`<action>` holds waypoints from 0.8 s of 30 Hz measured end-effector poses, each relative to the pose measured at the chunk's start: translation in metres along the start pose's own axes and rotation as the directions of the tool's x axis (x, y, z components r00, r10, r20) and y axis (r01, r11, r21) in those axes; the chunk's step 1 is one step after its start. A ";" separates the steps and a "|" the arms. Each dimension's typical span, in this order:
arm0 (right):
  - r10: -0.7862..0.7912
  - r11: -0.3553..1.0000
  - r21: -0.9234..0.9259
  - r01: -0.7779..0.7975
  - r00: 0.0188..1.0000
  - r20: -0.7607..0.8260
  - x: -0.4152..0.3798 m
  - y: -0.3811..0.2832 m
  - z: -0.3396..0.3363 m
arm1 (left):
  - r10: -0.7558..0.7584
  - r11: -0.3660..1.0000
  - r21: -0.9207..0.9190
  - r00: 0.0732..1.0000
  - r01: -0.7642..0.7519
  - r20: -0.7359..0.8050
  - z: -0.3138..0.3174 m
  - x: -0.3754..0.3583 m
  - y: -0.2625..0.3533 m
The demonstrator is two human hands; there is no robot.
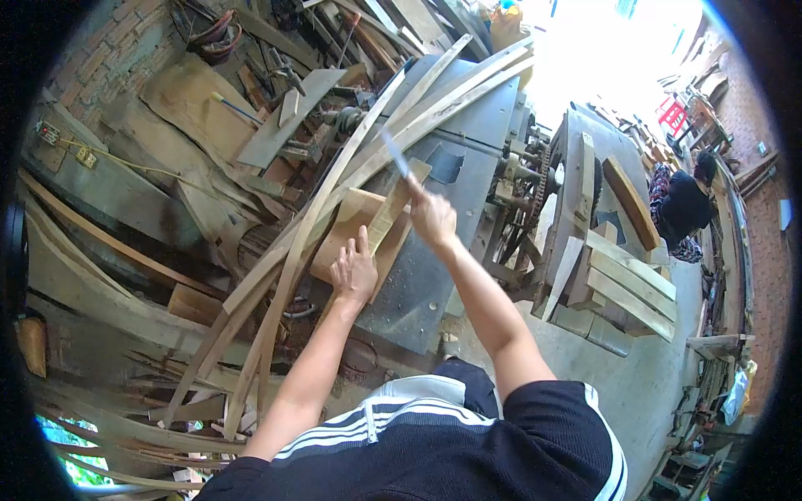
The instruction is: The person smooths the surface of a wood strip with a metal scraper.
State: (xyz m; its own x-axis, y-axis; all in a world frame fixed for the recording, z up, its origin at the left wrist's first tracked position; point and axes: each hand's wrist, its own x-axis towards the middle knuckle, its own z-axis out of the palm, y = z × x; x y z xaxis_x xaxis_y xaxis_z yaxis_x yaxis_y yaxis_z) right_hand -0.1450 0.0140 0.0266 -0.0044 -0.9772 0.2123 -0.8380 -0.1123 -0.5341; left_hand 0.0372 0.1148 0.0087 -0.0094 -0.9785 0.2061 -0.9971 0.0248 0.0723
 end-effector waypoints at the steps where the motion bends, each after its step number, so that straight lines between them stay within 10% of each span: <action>1: -0.104 0.994 -0.024 0.104 0.994 -0.012 -0.021 -0.002 -0.001 | 0.004 1.000 0.001 1.000 -0.004 -0.007 -0.002 0.000 0.001; 3: -0.087 0.989 -0.107 0.104 0.983 0.160 -0.037 -0.006 -0.021 | -0.007 1.000 0.024 1.000 0.006 0.016 -0.005 -0.001 0.002; 9: -0.027 0.999 0.042 0.031 0.995 -0.092 0.042 0.032 0.014 | -0.014 1.000 -0.023 0.998 0.016 0.066 -0.007 0.001 0.001; 15: -0.044 0.988 -0.141 0.062 0.990 0.132 -0.028 0.013 -0.029 | -0.015 1.000 -0.013 0.997 0.016 0.075 -0.009 -0.001 0.002; 17: -0.099 0.990 -0.106 0.097 0.995 -0.017 -0.003 0.035 -0.020 | -0.009 1.000 -0.027 0.997 0.011 0.079 -0.003 -0.004 -0.001; 24: 0.211 0.971 0.086 -0.222 0.970 0.124 -0.036 0.060 0.010 | 0.002 1.000 -0.007 1.000 -0.002 0.022 -0.003 0.001 -0.001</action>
State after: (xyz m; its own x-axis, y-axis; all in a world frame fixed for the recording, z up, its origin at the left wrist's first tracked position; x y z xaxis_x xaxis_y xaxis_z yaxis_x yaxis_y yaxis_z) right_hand -0.1899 0.0408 -0.0218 -0.1132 -0.9935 -0.0084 -0.7659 0.0927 -0.6362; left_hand 0.0381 0.1146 0.0117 -0.0129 -0.9828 0.1843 -0.9965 0.0278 0.0785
